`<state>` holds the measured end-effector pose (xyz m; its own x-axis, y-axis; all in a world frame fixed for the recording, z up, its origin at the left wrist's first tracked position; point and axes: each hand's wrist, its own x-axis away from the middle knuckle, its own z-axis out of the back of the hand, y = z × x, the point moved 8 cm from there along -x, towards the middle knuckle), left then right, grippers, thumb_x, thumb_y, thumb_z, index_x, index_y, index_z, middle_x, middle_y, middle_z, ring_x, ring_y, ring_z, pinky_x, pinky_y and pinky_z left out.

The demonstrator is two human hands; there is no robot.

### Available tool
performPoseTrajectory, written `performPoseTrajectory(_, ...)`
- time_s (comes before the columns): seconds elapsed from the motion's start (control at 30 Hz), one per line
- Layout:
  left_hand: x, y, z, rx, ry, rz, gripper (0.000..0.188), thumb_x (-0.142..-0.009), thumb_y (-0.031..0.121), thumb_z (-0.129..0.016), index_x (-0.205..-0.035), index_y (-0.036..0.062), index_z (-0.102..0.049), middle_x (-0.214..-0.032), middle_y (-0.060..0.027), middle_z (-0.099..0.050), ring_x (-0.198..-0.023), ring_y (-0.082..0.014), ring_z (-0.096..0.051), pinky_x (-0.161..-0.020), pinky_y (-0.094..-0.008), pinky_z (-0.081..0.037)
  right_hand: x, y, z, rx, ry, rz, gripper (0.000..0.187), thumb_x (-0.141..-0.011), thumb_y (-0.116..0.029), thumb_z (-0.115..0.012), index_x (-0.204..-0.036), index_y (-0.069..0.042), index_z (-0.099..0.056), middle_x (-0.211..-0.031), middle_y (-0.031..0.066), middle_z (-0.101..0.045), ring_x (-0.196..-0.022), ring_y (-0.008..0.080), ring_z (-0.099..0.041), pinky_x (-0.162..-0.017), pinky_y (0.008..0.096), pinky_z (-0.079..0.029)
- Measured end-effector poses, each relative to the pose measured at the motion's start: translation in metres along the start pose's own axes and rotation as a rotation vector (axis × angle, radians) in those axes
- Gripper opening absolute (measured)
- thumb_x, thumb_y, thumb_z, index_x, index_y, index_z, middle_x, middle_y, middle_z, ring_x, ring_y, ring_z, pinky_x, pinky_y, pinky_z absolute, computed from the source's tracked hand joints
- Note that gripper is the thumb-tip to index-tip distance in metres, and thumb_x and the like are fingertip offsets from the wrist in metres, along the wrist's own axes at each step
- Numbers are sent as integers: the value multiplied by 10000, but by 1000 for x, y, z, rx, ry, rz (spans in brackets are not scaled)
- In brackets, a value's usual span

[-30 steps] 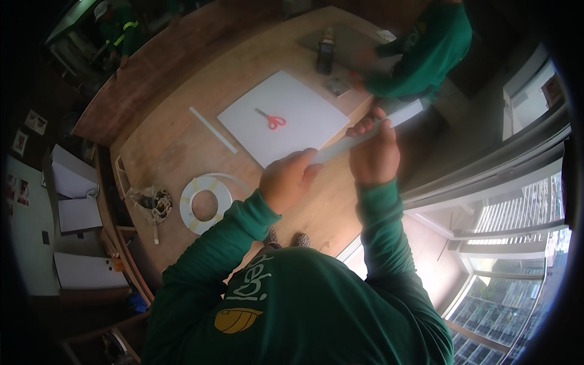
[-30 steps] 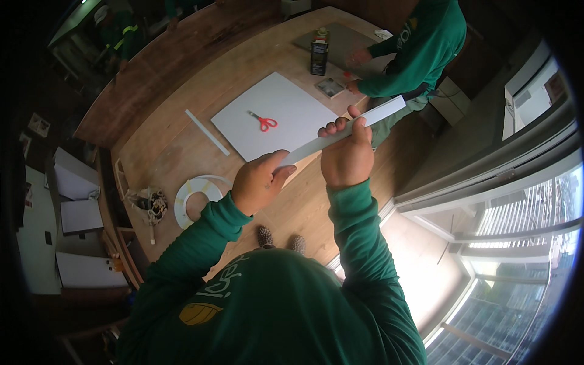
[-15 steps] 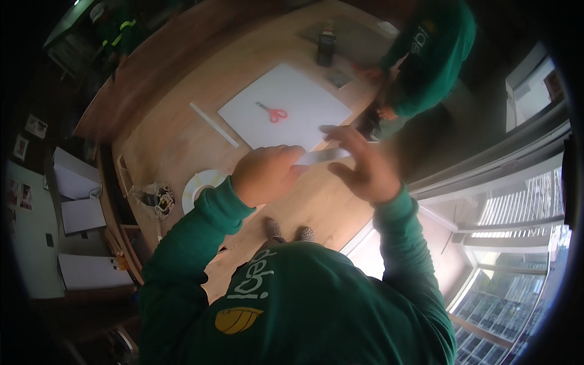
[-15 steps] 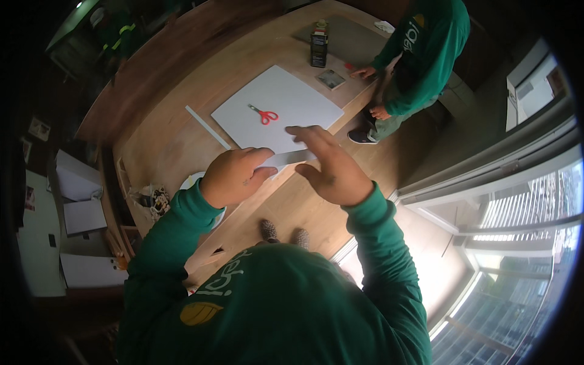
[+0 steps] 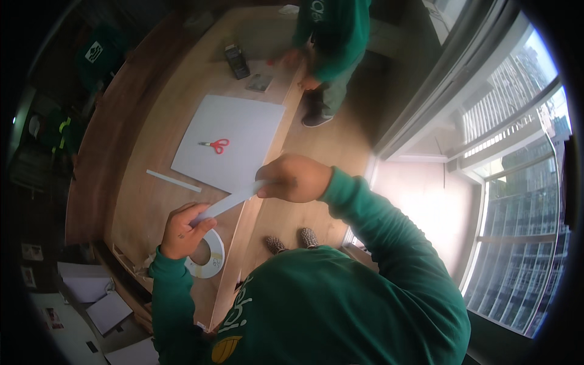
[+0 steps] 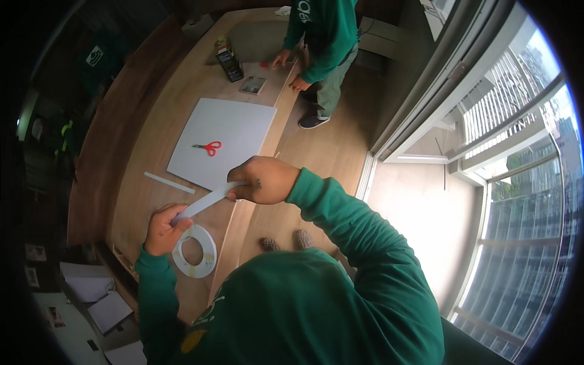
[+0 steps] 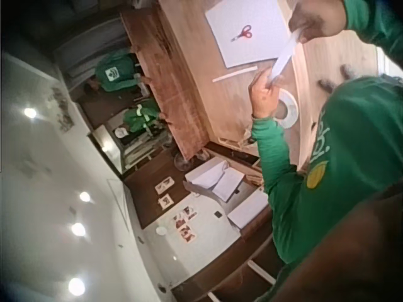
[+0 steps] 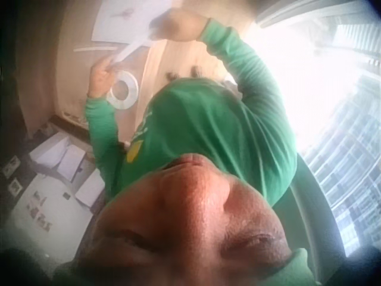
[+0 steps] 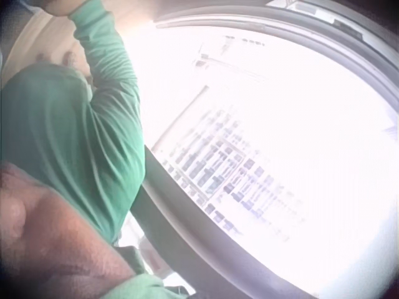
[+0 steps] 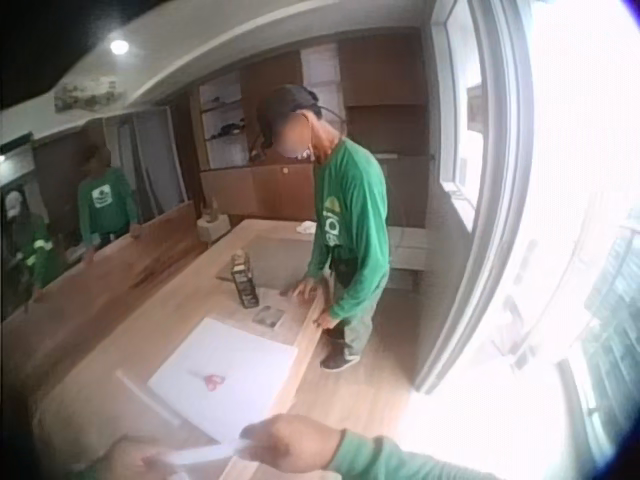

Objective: The person unrolls white tape from a roll, cuts several strips using scissors, and places the strips onto a white square panel on a workbench.

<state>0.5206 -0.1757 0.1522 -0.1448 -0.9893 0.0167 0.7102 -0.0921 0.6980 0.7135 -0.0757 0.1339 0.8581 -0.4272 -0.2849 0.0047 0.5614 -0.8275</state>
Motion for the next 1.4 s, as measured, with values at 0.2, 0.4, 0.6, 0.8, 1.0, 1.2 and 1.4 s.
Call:
performPoseTrajectory(0.2, 11, -37, -16, 29, -78, 62, 270, -857, 130, -696, -1067, -29, -635, -812, -91, -616, -716, -140, -559, -663, -271, -465, 25, 20, 9, 90, -48, -121, 161, -844, -172, -671, -923, -31, -669, -762, 191, -631, -702, 358, -599, -661, 415, -467)
performPoseTrajectory(0.4, 11, -69, -37, 20, -56, 155, 263, -851, 155, -705, -1008, -44, -632, -786, -93, -601, -679, -153, -544, -647, -283, -457, 53, 60, 14, 104, -31, -301, 234, -845, -261, -657, -894, -32, -672, -790, 185, -640, -767, 339, -611, -706, 423, -473)
performPoseTrajectory(0.6, 6, -77, -63, -16, -129, 112, 257, -879, 192, -679, -995, -32, -628, -742, -85, -558, -650, -151, -503, -607, -290, -429, 64, 100, -19, 174, -273, -493, 320, -852, -346, -646, -877, -27, -659, -810, 155, -643, -777, 310, -617, -716, 423, -470)
performPoseTrajectory(0.8, 0, -69, -80, 13, -210, 58, 247, -896, 199, -659, -994, -25, -629, -727, -82, -551, -635, -150, -492, -592, -293, -419, 62, 111, -52, -85, -425, -535, 353, -875, -357, -616, -835, -7, -637, -698, 119, -604, -650, 244, -589, -647, 385, -460)
performPoseTrajectory(1.0, -6, -69, -91, 36, -284, 107, 227, -895, 189, -651, -988, -17, -634, -717, -99, -557, -623, -176, -499, -590, -307, -420, 30, 103, -105, -384, -506, -484, 281, -902, -286, -551, -867, -14, -609, -643, 83, -559, -613, 211, -607, -596, 353, -484)
performPoseTrajectory(1.2, -11, -53, -104, -23, -261, -47, 203, -870, 159, -663, -965, -19, -636, -737, -118, -579, -632, -195, -530, -603, -319, -434, 15, 108, -149, -537, -535, -503, 176, -855, -206, -558, -833, -38, -606, -604, 37, -518, -547, 165, -559, -522, 327, -457)
performPoseTrajectory(1.4, 2, -81, -89, 7, -177, 107, 193, -871, 151, -674, -939, -23, -627, -729, -70, -592, -653, -138, -530, -621, -297, -441, 11, 130, -150, -526, -424, -517, 151, -791, -195, -608, -777, -44, -615, -581, 20, -498, -478, 129, -478, -431, 308, -383)
